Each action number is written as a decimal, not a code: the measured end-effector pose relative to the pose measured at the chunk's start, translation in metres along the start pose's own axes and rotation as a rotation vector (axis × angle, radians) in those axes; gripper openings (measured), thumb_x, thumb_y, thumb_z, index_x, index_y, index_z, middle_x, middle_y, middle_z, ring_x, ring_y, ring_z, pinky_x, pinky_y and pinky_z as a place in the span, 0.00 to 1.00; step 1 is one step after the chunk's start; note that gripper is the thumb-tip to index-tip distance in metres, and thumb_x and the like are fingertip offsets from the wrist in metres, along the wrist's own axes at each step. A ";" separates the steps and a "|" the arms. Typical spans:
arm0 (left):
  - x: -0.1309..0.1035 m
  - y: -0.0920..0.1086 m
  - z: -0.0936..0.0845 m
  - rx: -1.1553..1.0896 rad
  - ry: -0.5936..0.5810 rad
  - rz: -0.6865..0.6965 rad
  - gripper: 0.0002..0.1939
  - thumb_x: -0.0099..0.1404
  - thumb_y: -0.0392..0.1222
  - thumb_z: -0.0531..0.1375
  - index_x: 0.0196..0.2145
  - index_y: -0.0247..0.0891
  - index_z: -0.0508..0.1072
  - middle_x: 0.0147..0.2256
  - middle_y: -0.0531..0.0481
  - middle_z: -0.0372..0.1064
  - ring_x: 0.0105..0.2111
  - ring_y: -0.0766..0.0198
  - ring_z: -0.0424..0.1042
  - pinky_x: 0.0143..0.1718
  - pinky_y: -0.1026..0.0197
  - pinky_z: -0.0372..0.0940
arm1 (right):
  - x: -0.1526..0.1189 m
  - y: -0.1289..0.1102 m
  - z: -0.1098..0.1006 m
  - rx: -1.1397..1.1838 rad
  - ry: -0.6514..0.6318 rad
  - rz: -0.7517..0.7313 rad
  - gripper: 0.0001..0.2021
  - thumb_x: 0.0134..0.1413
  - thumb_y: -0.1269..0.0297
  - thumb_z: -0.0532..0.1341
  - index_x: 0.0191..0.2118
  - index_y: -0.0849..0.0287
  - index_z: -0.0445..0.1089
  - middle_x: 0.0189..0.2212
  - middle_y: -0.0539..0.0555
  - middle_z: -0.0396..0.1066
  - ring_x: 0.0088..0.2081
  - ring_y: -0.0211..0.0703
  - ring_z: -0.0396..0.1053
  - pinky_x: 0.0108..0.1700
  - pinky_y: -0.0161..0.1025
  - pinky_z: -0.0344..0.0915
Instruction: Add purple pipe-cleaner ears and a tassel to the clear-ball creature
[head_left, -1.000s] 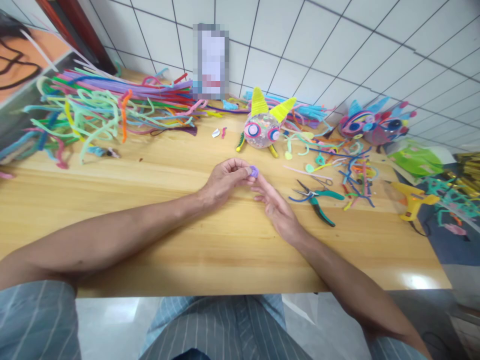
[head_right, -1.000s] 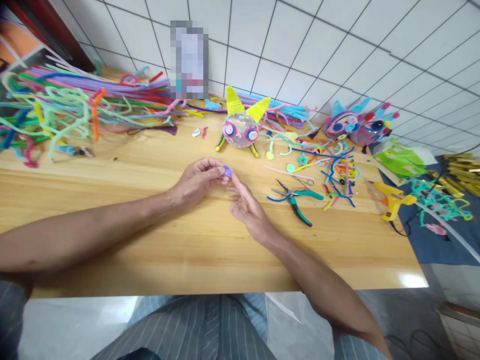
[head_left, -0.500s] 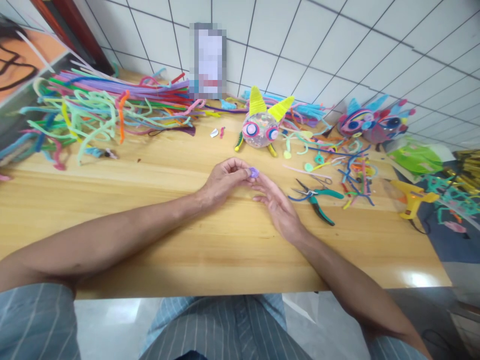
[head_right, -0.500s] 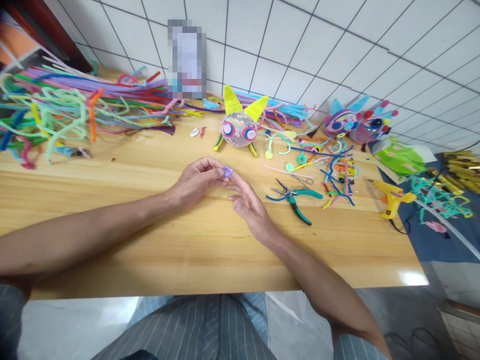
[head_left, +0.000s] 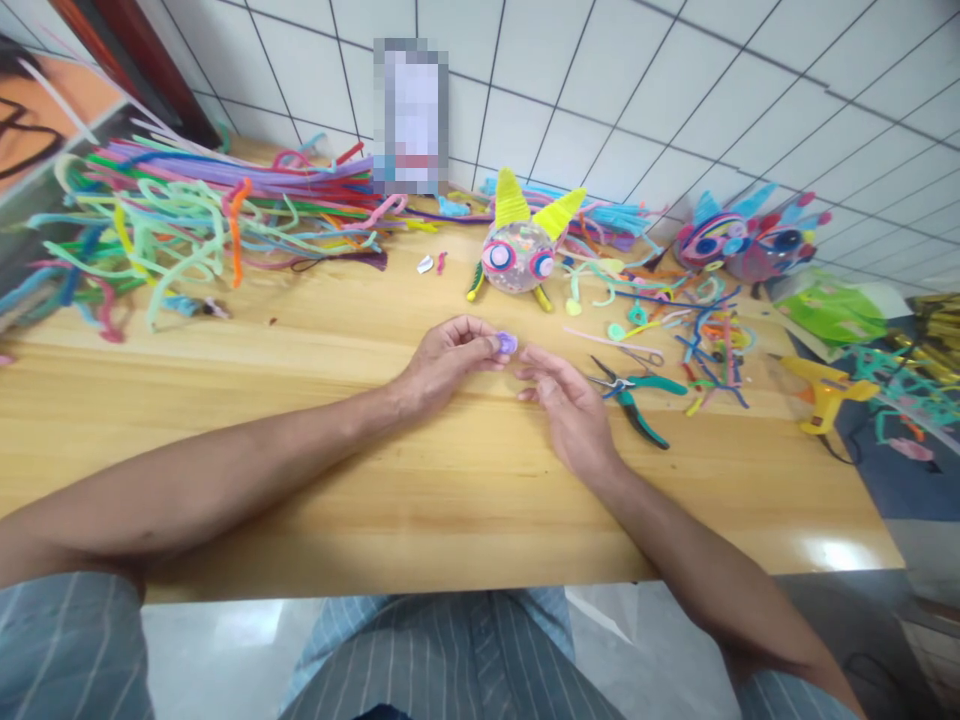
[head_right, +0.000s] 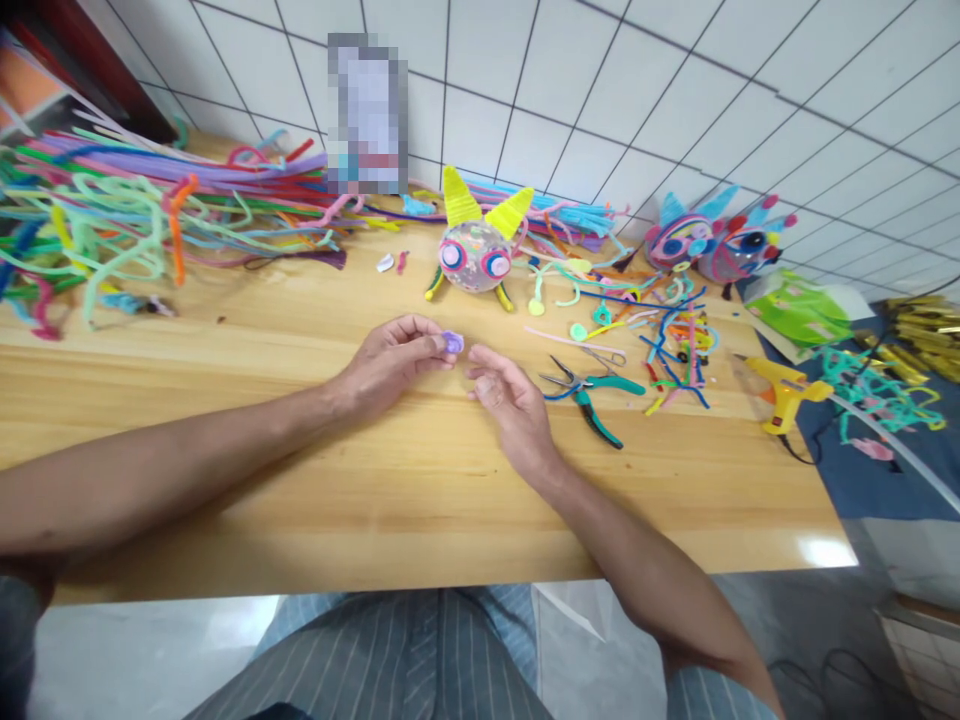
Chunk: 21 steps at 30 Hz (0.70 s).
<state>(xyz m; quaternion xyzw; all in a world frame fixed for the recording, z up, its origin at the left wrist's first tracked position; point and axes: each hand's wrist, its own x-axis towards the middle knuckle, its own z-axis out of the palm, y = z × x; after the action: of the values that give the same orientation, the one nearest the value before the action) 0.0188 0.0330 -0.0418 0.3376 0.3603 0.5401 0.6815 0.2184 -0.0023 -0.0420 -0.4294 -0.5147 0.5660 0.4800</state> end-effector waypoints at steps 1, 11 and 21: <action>0.000 0.000 0.000 -0.001 0.001 -0.004 0.19 0.51 0.46 0.79 0.32 0.35 0.78 0.36 0.46 0.83 0.33 0.63 0.79 0.43 0.56 0.75 | 0.001 0.000 0.000 -0.005 0.026 -0.003 0.19 0.56 0.47 0.75 0.49 0.49 0.79 0.47 0.53 0.80 0.45 0.44 0.75 0.44 0.42 0.73; -0.001 0.001 0.000 0.040 0.001 -0.006 0.19 0.51 0.47 0.80 0.32 0.35 0.78 0.33 0.46 0.82 0.32 0.62 0.79 0.42 0.56 0.75 | 0.002 -0.002 0.002 0.077 0.062 0.057 0.17 0.59 0.47 0.71 0.33 0.55 0.72 0.29 0.49 0.73 0.30 0.39 0.69 0.37 0.39 0.69; -0.003 0.002 0.001 0.042 0.000 0.009 0.18 0.52 0.46 0.79 0.32 0.36 0.78 0.32 0.47 0.82 0.32 0.63 0.79 0.41 0.57 0.75 | 0.004 -0.006 0.000 0.019 0.066 0.037 0.18 0.61 0.47 0.69 0.31 0.54 0.68 0.26 0.47 0.69 0.28 0.38 0.67 0.34 0.39 0.66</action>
<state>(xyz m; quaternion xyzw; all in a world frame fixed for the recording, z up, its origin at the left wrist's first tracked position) 0.0186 0.0306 -0.0393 0.3537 0.3699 0.5356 0.6717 0.2184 0.0018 -0.0361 -0.4527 -0.4854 0.5651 0.4900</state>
